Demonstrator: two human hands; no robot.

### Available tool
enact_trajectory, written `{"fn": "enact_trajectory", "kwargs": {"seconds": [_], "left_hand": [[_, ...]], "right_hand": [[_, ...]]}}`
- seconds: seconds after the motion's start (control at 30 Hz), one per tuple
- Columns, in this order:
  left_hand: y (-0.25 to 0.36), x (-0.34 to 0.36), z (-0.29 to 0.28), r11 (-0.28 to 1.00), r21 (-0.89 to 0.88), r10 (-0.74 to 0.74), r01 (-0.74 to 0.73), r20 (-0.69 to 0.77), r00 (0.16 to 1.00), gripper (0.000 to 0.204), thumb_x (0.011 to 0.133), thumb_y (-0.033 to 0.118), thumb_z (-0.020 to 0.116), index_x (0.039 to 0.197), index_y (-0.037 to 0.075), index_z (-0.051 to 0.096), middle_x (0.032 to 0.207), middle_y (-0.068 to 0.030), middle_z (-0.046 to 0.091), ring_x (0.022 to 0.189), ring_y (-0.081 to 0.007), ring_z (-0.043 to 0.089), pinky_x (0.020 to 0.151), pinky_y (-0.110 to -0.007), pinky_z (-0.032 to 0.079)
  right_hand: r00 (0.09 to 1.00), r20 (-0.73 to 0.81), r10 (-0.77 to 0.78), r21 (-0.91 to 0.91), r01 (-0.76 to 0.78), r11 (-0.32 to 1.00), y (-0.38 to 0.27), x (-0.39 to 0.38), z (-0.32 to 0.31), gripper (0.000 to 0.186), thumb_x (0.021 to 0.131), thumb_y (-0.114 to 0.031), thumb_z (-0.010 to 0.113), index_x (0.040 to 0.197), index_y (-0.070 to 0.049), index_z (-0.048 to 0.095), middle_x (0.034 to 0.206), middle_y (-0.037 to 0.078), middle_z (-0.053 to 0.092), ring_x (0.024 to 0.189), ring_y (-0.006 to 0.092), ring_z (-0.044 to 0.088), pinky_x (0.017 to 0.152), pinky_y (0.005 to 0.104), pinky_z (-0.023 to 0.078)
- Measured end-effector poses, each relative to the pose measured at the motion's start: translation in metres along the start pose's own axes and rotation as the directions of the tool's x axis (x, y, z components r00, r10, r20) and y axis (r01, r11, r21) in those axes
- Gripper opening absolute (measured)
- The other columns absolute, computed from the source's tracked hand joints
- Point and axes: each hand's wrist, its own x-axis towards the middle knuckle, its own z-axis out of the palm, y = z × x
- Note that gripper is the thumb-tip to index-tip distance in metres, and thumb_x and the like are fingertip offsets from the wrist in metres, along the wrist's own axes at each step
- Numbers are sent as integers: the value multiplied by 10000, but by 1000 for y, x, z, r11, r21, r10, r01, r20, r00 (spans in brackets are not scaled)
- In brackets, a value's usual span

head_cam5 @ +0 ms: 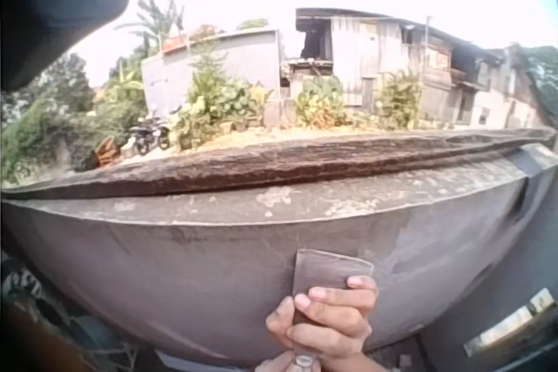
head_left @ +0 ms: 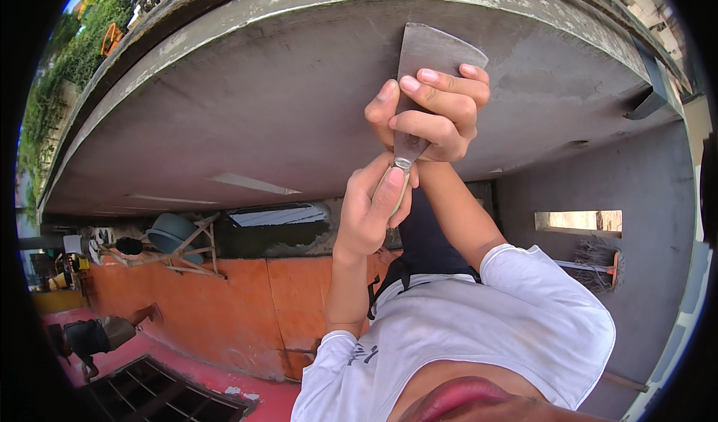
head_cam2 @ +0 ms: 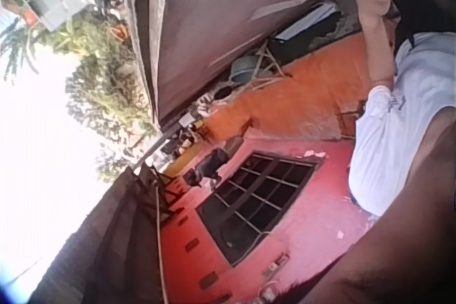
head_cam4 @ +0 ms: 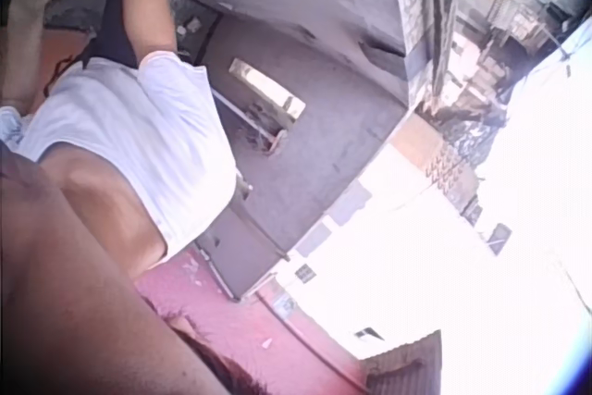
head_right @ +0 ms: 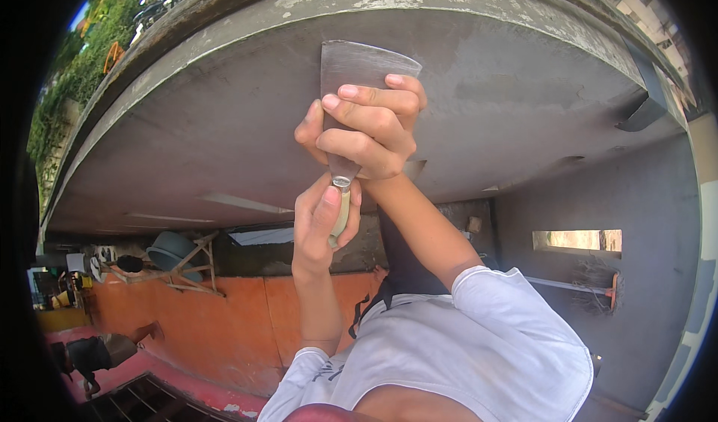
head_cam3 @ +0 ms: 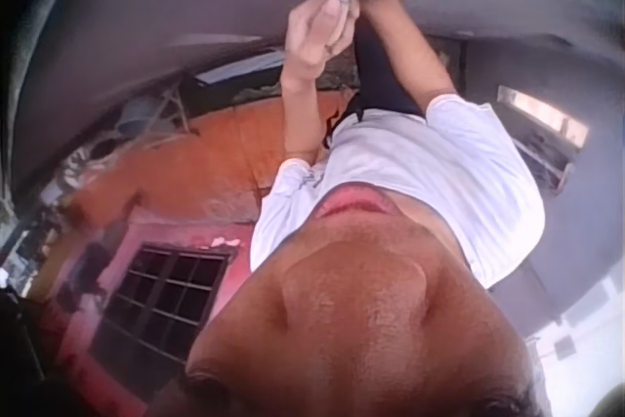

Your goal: The person uses a metal trowel to smooth a concrete ceiling surface. They repeatedly scrape and level the wet concrete, occasionally touching the surface with their hand to check texture. The work continues across the same ceiling area throughout the clip.

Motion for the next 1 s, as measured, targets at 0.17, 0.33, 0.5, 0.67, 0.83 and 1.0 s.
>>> {"fn": "enact_trajectory", "kwargs": {"seconds": [0.17, 0.33, 0.5, 0.67, 0.83, 1.0], "left_hand": [[22, 9, 8, 999, -22, 36, -37, -18, 999, 385, 1054, 345, 403, 902, 22, 547, 494, 28, 425, 430, -52, 344, 456, -241, 262], [-3, -3, 9, 1000, -23, 2, -3, -34, 999, 394, 1052, 357, 410, 906, 18, 550, 493, 23, 426, 431, -52, 351, 452, -241, 260], [16, 7, 9, 998, -26, 48, -48, -26, 999, 400, 1052, 367, 412, 907, 21, 551, 493, 22, 426, 433, -52, 353, 455, -239, 262], [-3, -9, 15, 999, -28, -20, 19, -58, 998, 405, 1053, 377, 412, 915, 21, 546, 503, 23, 427, 430, -53, 338, 448, -241, 259], [5, -1, 15, 998, -48, 30, -33, -66, 997, 417, 1056, 391, 400, 920, 22, 538, 515, 19, 427, 433, -46, 347, 426, -236, 239], [16, 10, 13, 998, -51, 37, -38, -13, 999, 439, 1051, 417, 379, 922, 25, 531, 520, 3, 439, 430, -44, 355, 418, -230, 236]], "right_hand": [[998, -66, -3, 55, 7, 998, 2, 25, 17, 328, 624, -42, 758, 640, -243, 499, 861, -107, 640, 900, 127, 627, 953, 397, 414], [1000, -5, 19, 30, -19, 999, 0, -2, -3, 330, 615, -33, 746, 656, -249, 500, 863, -113, 636, 919, 126, 623, 962, 399, 412], [999, -38, -18, 65, 20, 998, 3, 27, 16, 327, 622, -31, 755, 681, -249, 518, 853, -108, 638, 924, 130, 626, 959, 404, 413], [996, 15, 91, 3, -91, 996, -6, -8, -8, 346, 664, -40, 761, 674, -243, 482, 847, -113, 624, 929, 120, 623, 985, 397, 408], [999, -24, 25, 81, -23, 996, -1, 12, 8, 331, 641, -35, 770, 673, -239, 510, 845, -99, 647, 904, 130, 641, 982, 402, 411], [1000, -23, 5, 56, -4, 998, 6, 26, 13, 335, 634, -45, 787, 647, -236, 513, 838, -103, 652, 890, 131, 645, 975, 402, 415]]}}
